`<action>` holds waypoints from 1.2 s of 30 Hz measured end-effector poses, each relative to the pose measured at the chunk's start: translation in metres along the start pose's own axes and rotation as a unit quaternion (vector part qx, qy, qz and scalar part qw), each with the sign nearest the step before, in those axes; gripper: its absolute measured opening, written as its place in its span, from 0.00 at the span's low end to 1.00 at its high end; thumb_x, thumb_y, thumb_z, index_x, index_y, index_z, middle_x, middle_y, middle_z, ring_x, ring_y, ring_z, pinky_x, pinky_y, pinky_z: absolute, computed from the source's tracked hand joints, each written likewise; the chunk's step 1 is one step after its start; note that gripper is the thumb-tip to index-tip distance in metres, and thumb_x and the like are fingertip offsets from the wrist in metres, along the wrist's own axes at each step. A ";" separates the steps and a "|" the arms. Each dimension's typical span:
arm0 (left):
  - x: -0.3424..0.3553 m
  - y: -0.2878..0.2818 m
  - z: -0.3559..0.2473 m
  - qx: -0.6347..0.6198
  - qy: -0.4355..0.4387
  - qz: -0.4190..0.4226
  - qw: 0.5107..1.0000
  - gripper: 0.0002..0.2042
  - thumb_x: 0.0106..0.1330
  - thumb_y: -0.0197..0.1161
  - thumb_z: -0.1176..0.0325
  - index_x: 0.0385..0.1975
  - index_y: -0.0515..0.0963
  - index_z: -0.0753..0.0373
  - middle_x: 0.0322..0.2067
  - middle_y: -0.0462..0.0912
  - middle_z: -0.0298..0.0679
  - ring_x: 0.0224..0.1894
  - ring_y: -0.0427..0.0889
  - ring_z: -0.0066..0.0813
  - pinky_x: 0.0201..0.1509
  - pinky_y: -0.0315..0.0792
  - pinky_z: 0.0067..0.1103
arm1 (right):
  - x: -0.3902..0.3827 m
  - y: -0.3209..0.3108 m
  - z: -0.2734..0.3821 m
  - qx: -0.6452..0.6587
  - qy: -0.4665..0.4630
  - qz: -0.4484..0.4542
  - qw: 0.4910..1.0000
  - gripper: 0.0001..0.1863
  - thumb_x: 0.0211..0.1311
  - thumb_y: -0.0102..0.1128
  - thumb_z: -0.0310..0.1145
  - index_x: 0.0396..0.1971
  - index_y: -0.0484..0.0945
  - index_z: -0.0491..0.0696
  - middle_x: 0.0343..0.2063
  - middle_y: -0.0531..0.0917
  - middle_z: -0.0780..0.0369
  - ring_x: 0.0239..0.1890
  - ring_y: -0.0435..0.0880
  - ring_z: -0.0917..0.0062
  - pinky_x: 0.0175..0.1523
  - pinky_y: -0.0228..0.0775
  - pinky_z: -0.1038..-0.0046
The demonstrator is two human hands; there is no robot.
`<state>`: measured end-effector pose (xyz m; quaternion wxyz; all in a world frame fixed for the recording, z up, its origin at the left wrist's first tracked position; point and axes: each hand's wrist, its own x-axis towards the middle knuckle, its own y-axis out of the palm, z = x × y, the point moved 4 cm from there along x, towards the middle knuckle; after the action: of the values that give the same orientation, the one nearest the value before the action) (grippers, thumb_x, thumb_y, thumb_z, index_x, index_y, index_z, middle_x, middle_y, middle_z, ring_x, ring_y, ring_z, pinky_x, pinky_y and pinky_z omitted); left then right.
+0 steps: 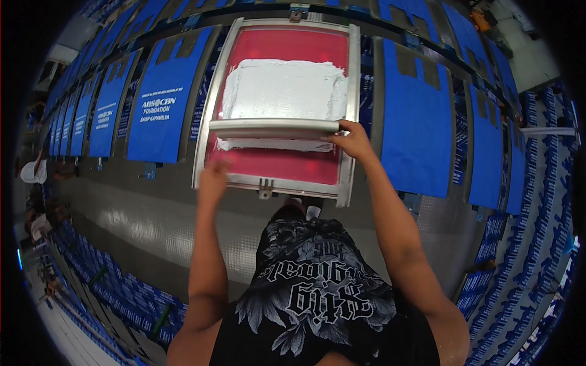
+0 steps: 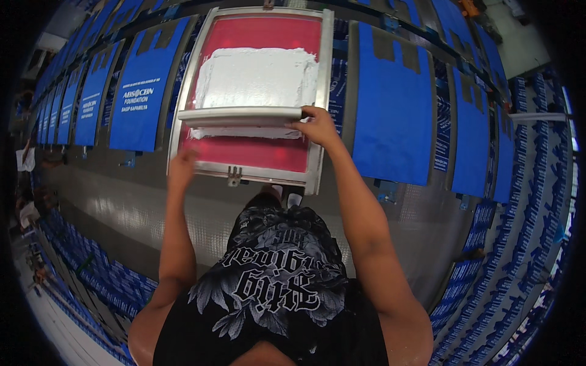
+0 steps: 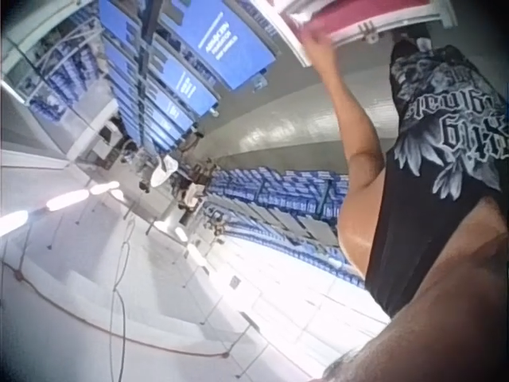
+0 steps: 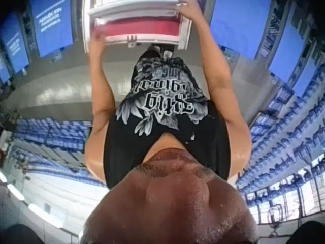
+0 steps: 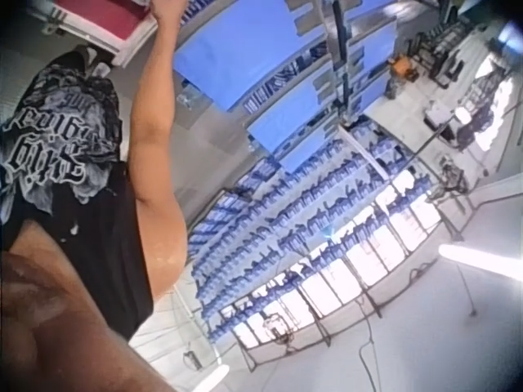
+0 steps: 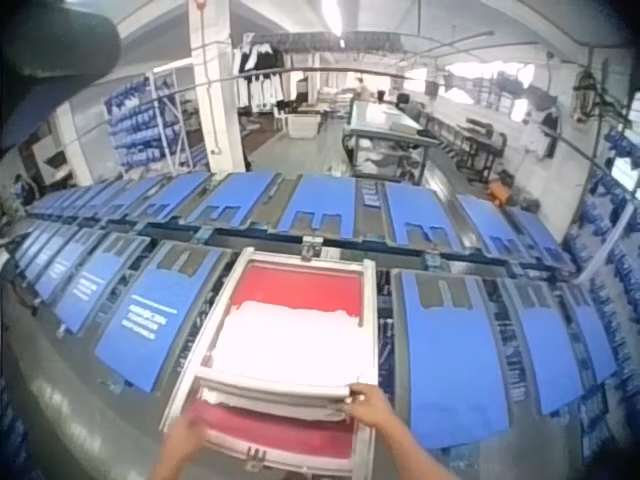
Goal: Manually applying ink through a silk screen onto fabric pieces using a squeegee on a production line.
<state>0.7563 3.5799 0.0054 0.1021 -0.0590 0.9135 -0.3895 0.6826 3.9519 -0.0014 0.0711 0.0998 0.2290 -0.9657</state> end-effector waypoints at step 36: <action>-0.054 0.270 -0.192 -0.208 -0.072 0.006 0.975 0.23 0.66 0.54 0.53 0.49 0.74 0.70 0.43 0.80 0.46 0.47 0.76 0.29 0.52 0.67 0.22 | -0.102 -0.371 -0.194 0.154 0.125 -0.089 0.976 0.21 0.43 0.68 0.29 0.40 0.78 0.38 0.34 0.82 0.58 0.36 0.80 0.74 0.45 0.69 0.74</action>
<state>0.7566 3.9111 -0.0528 0.1555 -0.1010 0.9651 -0.1847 0.7447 4.3784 0.0111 -0.0600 0.2085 0.0923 -0.9718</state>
